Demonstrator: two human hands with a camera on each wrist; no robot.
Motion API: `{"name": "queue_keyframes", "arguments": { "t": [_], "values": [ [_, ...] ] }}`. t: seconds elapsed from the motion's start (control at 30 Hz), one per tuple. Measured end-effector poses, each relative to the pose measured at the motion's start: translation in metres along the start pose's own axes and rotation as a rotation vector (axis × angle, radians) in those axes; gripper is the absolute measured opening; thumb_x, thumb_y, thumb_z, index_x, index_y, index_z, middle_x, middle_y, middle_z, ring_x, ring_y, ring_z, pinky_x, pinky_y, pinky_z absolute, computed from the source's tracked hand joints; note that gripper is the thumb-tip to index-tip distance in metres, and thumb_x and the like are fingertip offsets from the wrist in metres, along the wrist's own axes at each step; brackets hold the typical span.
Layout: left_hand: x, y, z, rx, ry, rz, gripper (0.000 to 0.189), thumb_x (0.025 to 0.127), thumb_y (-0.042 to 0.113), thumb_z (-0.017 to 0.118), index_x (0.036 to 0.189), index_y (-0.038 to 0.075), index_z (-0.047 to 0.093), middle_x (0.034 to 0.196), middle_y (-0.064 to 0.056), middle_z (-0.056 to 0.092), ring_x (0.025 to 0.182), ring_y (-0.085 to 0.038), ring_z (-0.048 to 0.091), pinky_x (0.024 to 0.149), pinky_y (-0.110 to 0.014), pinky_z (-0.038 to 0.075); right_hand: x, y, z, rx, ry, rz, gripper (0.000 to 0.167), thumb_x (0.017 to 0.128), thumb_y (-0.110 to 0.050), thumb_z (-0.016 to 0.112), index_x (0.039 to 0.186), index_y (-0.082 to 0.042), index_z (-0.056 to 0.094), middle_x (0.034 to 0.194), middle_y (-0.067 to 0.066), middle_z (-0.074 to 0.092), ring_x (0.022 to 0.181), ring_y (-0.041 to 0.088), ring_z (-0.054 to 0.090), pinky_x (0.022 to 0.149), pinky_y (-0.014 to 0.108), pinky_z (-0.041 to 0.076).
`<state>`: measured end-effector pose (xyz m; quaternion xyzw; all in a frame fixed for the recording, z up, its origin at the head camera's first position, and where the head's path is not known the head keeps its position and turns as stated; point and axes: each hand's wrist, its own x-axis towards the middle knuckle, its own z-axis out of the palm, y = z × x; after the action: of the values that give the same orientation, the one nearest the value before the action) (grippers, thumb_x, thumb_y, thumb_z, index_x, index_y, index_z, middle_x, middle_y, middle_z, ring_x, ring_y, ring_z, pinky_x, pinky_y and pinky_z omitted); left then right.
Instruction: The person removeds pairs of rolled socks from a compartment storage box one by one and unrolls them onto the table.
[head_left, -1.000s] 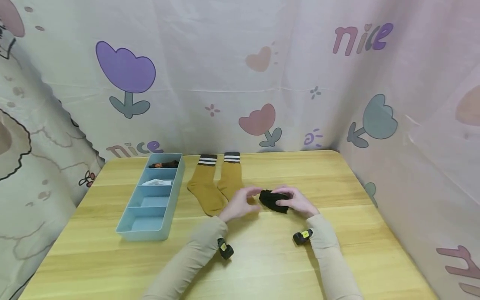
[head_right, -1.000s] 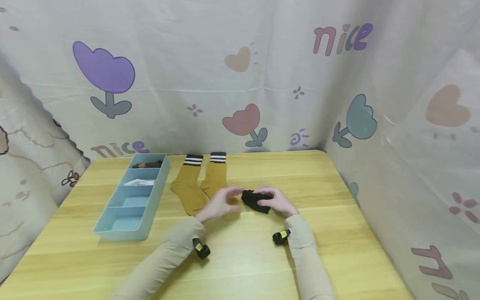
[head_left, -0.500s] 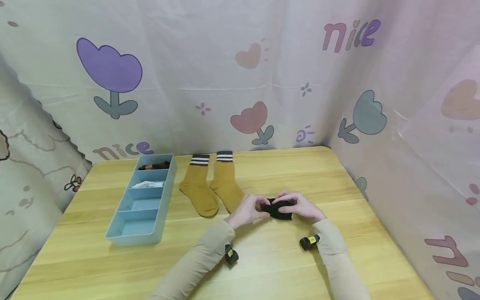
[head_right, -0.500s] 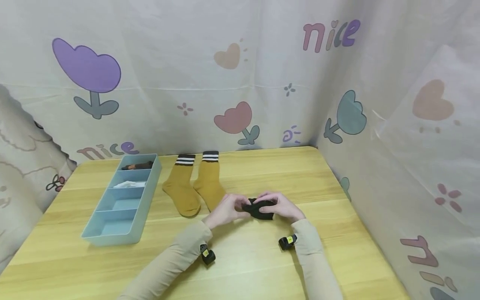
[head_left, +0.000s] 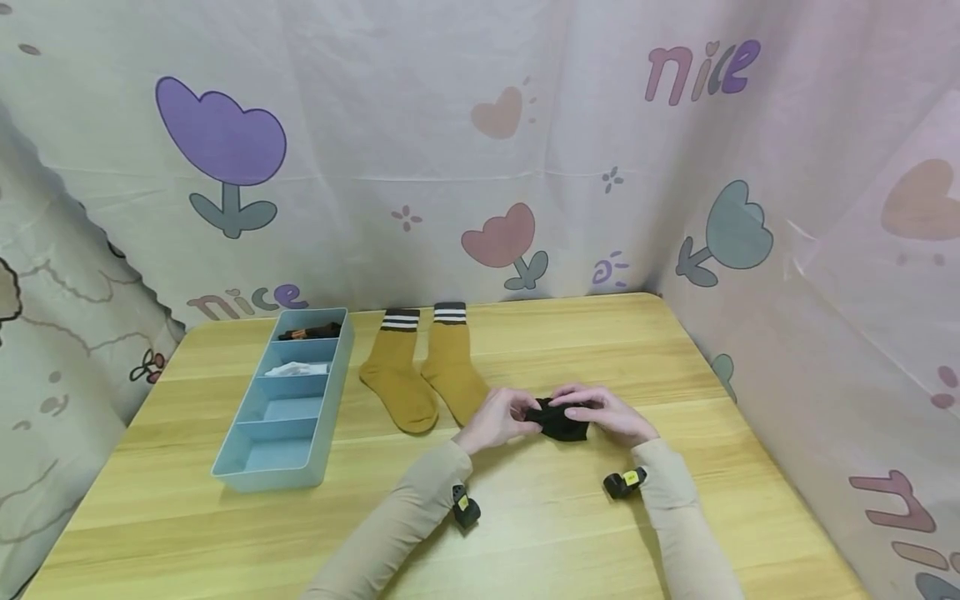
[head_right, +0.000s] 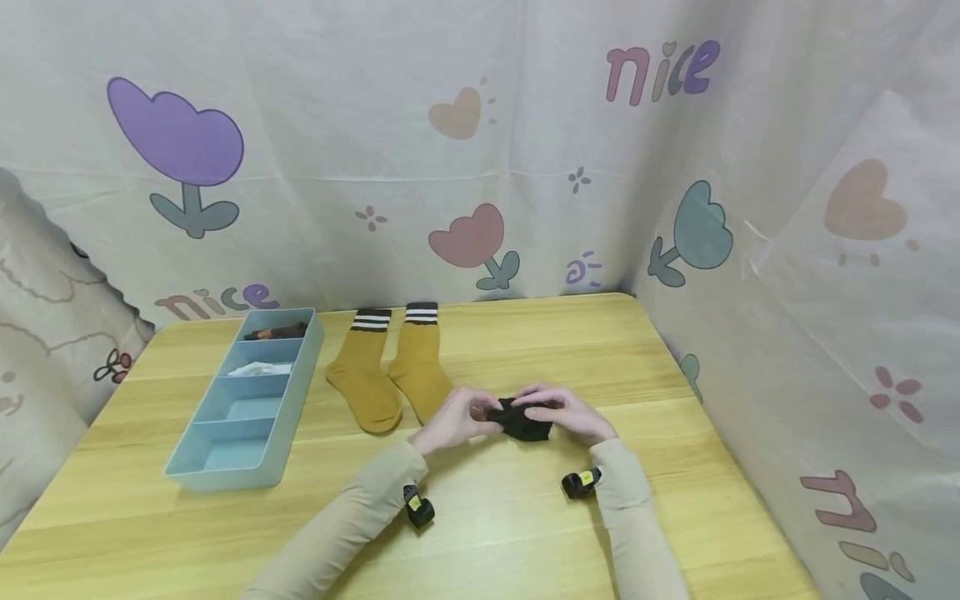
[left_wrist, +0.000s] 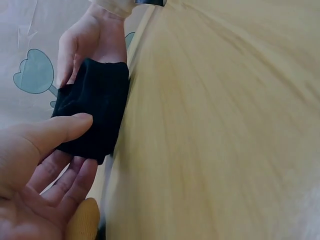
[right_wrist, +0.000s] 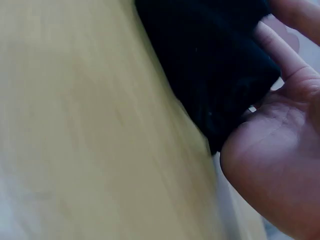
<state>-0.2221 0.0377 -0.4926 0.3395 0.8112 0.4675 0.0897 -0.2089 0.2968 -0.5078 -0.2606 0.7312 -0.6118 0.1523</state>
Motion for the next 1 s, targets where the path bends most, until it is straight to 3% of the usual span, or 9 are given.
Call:
{"name": "queue_keyframes", "arguments": {
  "t": [0.1, 0.17, 0.27, 0.4, 0.53, 0.6, 0.77, 0.87, 1.0],
  "values": [
    [-0.001, -0.001, -0.002, -0.009, -0.022, 0.018, 0.019, 0.081, 0.004, 0.081, 0.1, 0.003, 0.076, 0.097, -0.011, 0.077, 0.077, -0.003, 0.064, 0.073, -0.016, 0.054, -0.003, 0.005, -0.006, 0.155, -0.057, -0.085, 0.032, 0.097, 0.009, 0.045, 0.125, 0.021, 0.055, 0.137, 0.014, 0.055, 0.128, 0.013, 0.051, 0.11, 0.021, 0.038],
    [-0.003, 0.0, -0.003, 0.008, -0.046, 0.026, 0.02, 0.082, 0.003, 0.08, 0.101, 0.003, 0.077, 0.099, -0.012, 0.078, 0.077, -0.005, 0.066, 0.072, -0.016, 0.053, -0.005, 0.006, -0.009, 0.179, -0.084, -0.103, 0.033, 0.095, 0.013, 0.043, 0.124, 0.021, 0.057, 0.136, 0.013, 0.055, 0.129, 0.014, 0.051, 0.11, 0.021, 0.038],
    [-0.006, 0.003, -0.005, 0.06, -0.089, 0.036, 0.019, 0.083, 0.004, 0.08, 0.102, 0.005, 0.078, 0.103, -0.011, 0.078, 0.081, -0.007, 0.067, 0.074, -0.016, 0.053, -0.007, 0.003, -0.013, 0.072, -0.101, -0.082, 0.036, 0.091, 0.01, 0.052, 0.126, 0.013, 0.062, 0.137, 0.015, 0.054, 0.128, 0.011, 0.05, 0.109, 0.02, 0.037],
    [-0.01, 0.005, -0.006, 0.18, -0.151, 0.068, 0.02, 0.084, 0.003, 0.077, 0.102, 0.01, 0.079, 0.105, -0.005, 0.078, 0.092, -0.008, 0.067, 0.084, -0.019, 0.052, -0.01, -0.001, -0.014, -0.1, -0.119, -0.048, 0.046, 0.084, 0.008, 0.066, 0.13, 0.008, 0.061, 0.139, 0.027, 0.048, 0.127, 0.007, 0.047, 0.107, 0.021, 0.037],
    [-0.013, 0.006, -0.007, 0.279, -0.222, 0.107, 0.03, 0.081, -0.004, 0.068, 0.103, 0.013, 0.08, 0.11, 0.001, 0.078, 0.097, -0.007, 0.062, 0.083, -0.017, 0.048, -0.01, -0.006, -0.012, -0.217, -0.067, 0.006, 0.047, 0.085, 0.002, 0.071, 0.131, 0.003, 0.063, 0.137, 0.027, 0.049, 0.122, 0.002, 0.047, 0.101, 0.022, 0.039],
    [-0.014, 0.006, -0.007, 0.286, -0.255, 0.117, 0.036, 0.081, -0.008, 0.061, 0.103, 0.011, 0.08, 0.114, 0.002, 0.077, 0.098, -0.008, 0.062, 0.077, -0.016, 0.046, -0.009, -0.008, -0.01, -0.256, -0.031, 0.027, 0.043, 0.086, -0.002, 0.072, 0.129, 0.001, 0.065, 0.135, 0.024, 0.053, 0.119, 0.002, 0.048, 0.099, 0.023, 0.04],
    [-0.014, 0.006, -0.007, 0.236, -0.293, 0.106, 0.035, 0.087, -0.007, 0.051, 0.102, 0.007, 0.079, 0.12, 0.0, 0.075, 0.115, -0.015, 0.064, 0.084, -0.016, 0.047, -0.002, -0.008, -0.011, -0.267, 0.014, 0.032, 0.037, 0.09, -0.003, 0.069, 0.126, 0.003, 0.066, 0.131, 0.025, 0.057, 0.117, 0.001, 0.051, 0.1, 0.022, 0.04],
    [-0.014, 0.004, -0.006, 0.238, -0.292, 0.112, 0.025, 0.095, 0.005, 0.056, 0.104, 0.008, 0.079, 0.119, 0.0, 0.076, 0.116, -0.015, 0.065, 0.095, -0.019, 0.048, 0.0, -0.008, -0.012, -0.263, 0.023, 0.04, 0.036, 0.092, -0.004, 0.068, 0.128, 0.002, 0.066, 0.133, 0.025, 0.057, 0.118, 0.002, 0.052, 0.101, 0.022, 0.041],
    [-0.016, 0.004, -0.004, 0.262, -0.271, 0.124, 0.015, 0.094, 0.017, 0.07, 0.104, 0.011, 0.079, 0.116, 0.002, 0.077, 0.112, -0.014, 0.067, 0.1, -0.023, 0.05, 0.003, -0.007, -0.011, -0.257, 0.061, 0.045, 0.033, 0.095, -0.005, 0.065, 0.127, 0.001, 0.065, 0.132, 0.025, 0.059, 0.117, 0.006, 0.053, 0.097, 0.022, 0.042]
  ]
}}
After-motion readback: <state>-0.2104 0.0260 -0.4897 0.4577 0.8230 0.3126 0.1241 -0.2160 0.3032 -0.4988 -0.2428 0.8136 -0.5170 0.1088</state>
